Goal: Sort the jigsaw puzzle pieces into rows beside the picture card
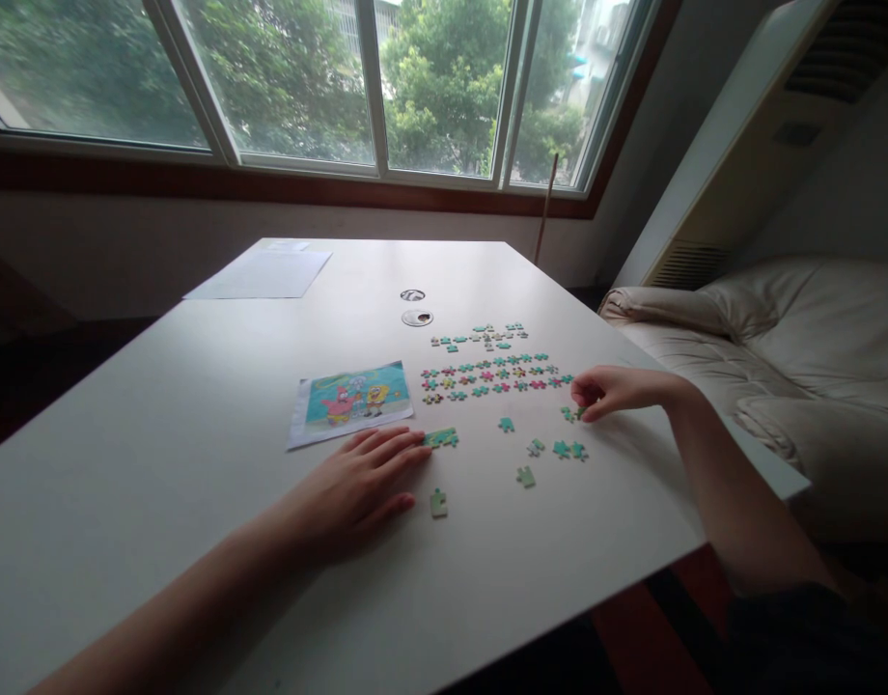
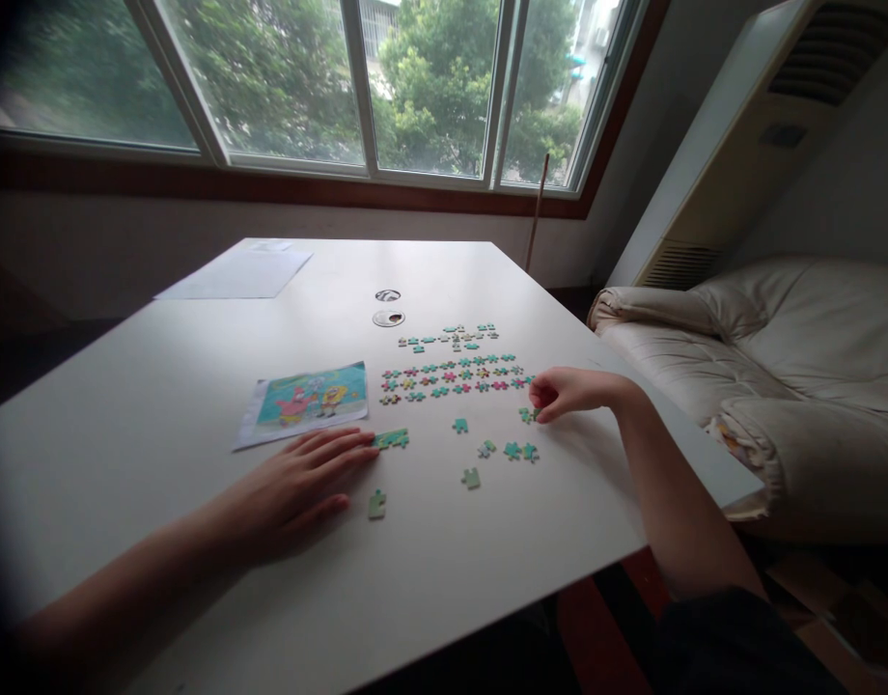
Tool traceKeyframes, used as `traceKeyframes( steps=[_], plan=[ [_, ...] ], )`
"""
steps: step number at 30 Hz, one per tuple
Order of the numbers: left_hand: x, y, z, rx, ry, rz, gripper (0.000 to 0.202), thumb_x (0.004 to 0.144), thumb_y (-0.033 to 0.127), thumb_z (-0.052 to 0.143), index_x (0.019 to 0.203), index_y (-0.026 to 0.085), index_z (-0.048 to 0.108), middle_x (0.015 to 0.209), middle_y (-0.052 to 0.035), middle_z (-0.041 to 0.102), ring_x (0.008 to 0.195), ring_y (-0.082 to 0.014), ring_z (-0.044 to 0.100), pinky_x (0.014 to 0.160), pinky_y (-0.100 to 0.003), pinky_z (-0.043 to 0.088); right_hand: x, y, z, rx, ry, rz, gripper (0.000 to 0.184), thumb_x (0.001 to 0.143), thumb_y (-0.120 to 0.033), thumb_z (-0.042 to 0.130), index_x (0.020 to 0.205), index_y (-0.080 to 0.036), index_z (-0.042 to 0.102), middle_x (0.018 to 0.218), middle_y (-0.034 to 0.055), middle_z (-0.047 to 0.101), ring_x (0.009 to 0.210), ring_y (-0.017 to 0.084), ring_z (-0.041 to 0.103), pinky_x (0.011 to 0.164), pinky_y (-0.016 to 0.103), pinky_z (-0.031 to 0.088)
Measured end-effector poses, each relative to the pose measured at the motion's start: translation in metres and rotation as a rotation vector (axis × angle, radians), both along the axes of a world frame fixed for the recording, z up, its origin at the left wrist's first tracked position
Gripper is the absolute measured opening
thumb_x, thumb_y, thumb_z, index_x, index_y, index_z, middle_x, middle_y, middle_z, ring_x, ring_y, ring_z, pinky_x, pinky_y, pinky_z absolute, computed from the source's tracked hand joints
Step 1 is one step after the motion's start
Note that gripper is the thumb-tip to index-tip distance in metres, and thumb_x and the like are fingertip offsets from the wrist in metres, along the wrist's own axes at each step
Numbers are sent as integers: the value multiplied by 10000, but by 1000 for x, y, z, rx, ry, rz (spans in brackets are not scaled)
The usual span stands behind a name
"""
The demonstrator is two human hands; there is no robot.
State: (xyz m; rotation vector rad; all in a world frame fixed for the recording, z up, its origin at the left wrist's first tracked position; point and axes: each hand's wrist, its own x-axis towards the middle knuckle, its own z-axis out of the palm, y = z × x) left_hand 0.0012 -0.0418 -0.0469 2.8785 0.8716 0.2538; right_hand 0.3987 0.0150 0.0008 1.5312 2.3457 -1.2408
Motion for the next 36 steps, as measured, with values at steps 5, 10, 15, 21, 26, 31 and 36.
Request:
traceKeyframes(
  steps=[5,10,15,21,26,31,36],
  plan=[
    [1,-1,4,-24,-5,-9,442,866,366,380,1290,246,346,1337,-54,400,1223,-252,337,999,-425,292,-33,-2,0,84,284,-69,318,650,-402,627,803,-136,542,713,11,575,644,108,521,587,227,394],
    [1,-1,4,-24,-13,-9,447,862,371,387,1290,246,347,1342,-55,394,1220,-254,339,992,-431,295,-91,-9,-19,170,432,14,244,705,-342,607,835,-136,580,780,42,630,712,120,583,622,226,430],
    [2,-1,5,-31,5,1,447,863,375,385,1289,247,346,1342,-58,395,1223,-258,335,993,-444,289,-130,-17,-34,324,407,-22,161,705,-263,613,828,-159,611,755,29,655,710,123,607,605,210,435],
    [2,-2,6,-36,-25,3,431,861,378,388,1271,247,375,1324,-58,419,1214,-260,349,987,-435,304,-142,-18,-40,407,357,-16,104,707,-187,575,795,-169,628,696,2,644,645,98,580,576,187,407],
    [1,-1,3,-15,-38,-3,443,859,381,387,1282,252,361,1317,-58,428,1206,-260,356,987,-431,301,-145,-19,-43,526,315,11,95,731,-194,555,781,-185,636,746,-1,652,663,98,562,615,200,400],
    [1,-1,3,-5,8,2,446,866,379,372,1290,244,345,1335,-61,403,1217,-259,334,988,-443,291,-147,-21,-42,653,285,59,82,744,-192,555,777,-189,631,756,-2,658,700,113,569,738,252,384],
    [2,-2,4,4,2,-6,438,865,378,372,1282,244,354,1326,-63,414,1208,-258,347,979,-433,302,-147,-21,-44,736,246,83,59,747,-199,563,743,-188,621,749,5,652,736,136,560,785,284,364]
  ],
)
